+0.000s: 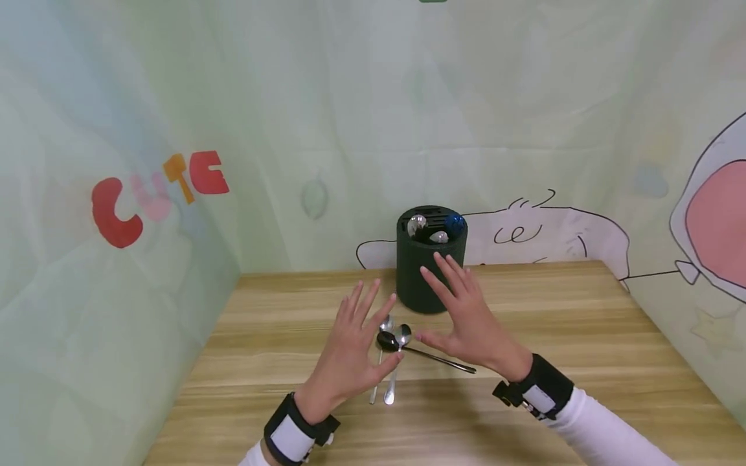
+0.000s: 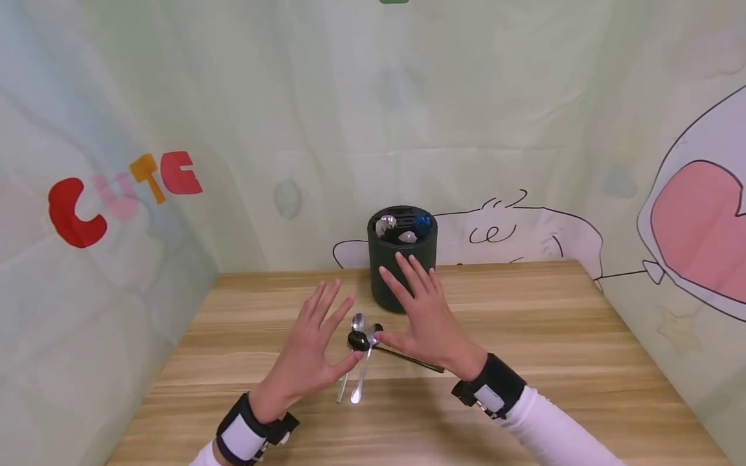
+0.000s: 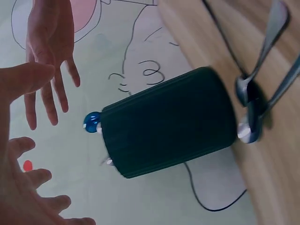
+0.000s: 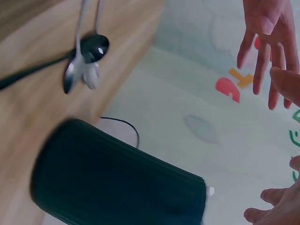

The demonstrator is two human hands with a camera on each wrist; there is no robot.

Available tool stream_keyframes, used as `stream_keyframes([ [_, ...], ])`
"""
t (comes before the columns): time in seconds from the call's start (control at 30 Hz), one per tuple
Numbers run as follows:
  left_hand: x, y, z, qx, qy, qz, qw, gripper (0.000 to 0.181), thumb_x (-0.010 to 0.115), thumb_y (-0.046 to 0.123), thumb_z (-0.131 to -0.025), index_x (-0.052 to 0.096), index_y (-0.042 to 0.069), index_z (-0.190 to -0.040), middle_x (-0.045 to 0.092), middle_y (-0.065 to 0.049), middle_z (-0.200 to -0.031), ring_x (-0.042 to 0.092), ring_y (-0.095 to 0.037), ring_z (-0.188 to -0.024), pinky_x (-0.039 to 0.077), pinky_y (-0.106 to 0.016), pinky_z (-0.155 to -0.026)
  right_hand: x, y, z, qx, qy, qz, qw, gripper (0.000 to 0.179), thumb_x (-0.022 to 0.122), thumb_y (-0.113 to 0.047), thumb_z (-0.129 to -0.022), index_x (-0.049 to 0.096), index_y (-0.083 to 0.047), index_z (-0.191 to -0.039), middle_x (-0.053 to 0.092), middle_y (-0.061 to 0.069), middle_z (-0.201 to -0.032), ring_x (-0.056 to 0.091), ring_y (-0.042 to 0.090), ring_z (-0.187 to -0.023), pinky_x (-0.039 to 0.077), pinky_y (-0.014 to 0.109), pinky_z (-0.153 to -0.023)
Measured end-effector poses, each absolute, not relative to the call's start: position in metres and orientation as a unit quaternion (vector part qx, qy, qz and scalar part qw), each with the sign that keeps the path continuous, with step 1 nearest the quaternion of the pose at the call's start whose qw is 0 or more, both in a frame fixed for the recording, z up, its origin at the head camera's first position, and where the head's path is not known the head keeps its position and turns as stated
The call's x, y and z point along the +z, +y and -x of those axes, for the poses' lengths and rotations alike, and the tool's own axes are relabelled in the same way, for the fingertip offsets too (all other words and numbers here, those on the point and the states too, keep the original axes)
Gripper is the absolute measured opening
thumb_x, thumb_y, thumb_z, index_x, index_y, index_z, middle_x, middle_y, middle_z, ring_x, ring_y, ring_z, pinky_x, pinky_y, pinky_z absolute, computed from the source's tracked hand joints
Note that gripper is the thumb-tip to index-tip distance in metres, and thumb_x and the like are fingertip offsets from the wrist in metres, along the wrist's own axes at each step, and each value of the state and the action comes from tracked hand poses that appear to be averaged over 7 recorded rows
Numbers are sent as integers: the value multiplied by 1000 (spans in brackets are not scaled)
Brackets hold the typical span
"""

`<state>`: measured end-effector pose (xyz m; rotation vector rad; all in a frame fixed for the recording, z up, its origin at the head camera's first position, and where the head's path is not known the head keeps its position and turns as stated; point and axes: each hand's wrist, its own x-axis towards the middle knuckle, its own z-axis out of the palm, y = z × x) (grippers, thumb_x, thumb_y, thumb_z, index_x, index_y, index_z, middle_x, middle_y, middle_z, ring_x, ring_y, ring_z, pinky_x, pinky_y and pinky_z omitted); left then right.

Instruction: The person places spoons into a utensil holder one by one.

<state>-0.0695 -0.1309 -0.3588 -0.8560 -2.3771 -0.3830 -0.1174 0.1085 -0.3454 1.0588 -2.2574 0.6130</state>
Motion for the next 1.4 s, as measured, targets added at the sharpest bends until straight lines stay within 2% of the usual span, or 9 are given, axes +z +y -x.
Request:
stream_keyframes([
  [0.13, -377, -133, 67, -147, -904, 305, 261, 82, 64, 47, -78, 25, 19, -145, 7, -6, -153, 9, -33, -135, 23, -62, -101, -367, 105, 119, 212, -862, -388, 247, 104, 76, -53, -66, 18, -23, -147, 10, 10, -153, 8, 32, -136, 15, 67, -100],
  [0.37, -408, -128, 65, -142, -929, 287, 188, 91, 71, 48, -73, 24, 18, -145, 15, -8, -152, 18, -34, -133, 27, -56, -102, -400, 98, 119, 200, -878, -383, 205, 100, 73, -56, -68, 20, -23, -146, 17, 10, -151, 13, 29, -135, 20, 67, -99],
  [0.53, -424, -122, 66, -157, -942, 264, 134, 90, 73, 44, -73, 27, 12, -143, 31, -13, -144, 32, -30, -126, 33, -48, -100, -416, 94, 119, 215, -878, -390, 177, 93, 73, -53, -70, 27, -22, -144, 21, 7, -150, 17, 27, -134, 21, 64, -100],
  [0.67, -432, -121, 67, -175, -950, 238, 100, 82, 73, 40, -74, 35, 7, -138, 45, -15, -130, 41, -26, -118, 40, -43, -95, -426, 88, 122, 217, -871, -408, 168, 84, 77, -44, -70, 37, -18, -139, 32, 8, -145, 27, 28, -130, 26, 60, -100],
  [0.83, -439, -120, 67, -191, -951, 229, 81, 70, 74, 35, -74, 45, 2, -129, 51, -18, -120, 49, -26, -109, 46, -42, -88, -438, 80, 129, 188, -854, -453, 171, 61, 78, -30, -72, 53, -15, -126, 50, 6, -129, 43, 24, -118, 37, 48, -97],
  [0.97, -445, -119, 68, -180, -952, 234, 76, 65, 77, 32, -71, 51, 2, -121, 56, -15, -110, 54, -23, -98, 50, -39, -80, -446, 72, 136, 145, -841, -493, 169, 44, 77, -21, -72, 62, -16, -112, 58, 2, -116, 49, 20, -109, 43, 39, -92],
  [1.17, -450, -117, 68, -155, -959, 225, 69, 48, 77, 24, -68, 57, 0, -105, 59, -9, -91, 56, -19, -84, 51, -35, -67, -448, 61, 138, 128, -833, -516, 156, 36, 77, -13, -70, 65, -16, -104, 61, -1, -107, 52, 15, -102, 45, 34, -89],
  [1.4, -449, -118, 69, -146, -964, 216, 59, 39, 77, 21, -68, 58, 2, -96, 56, -5, -82, 55, -18, -78, 50, -34, -63, -455, 55, 142, 130, -838, -511, 140, 32, 73, -7, -71, 68, -17, -101, 63, -4, -101, 53, 14, -99, 47, 35, -85],
])
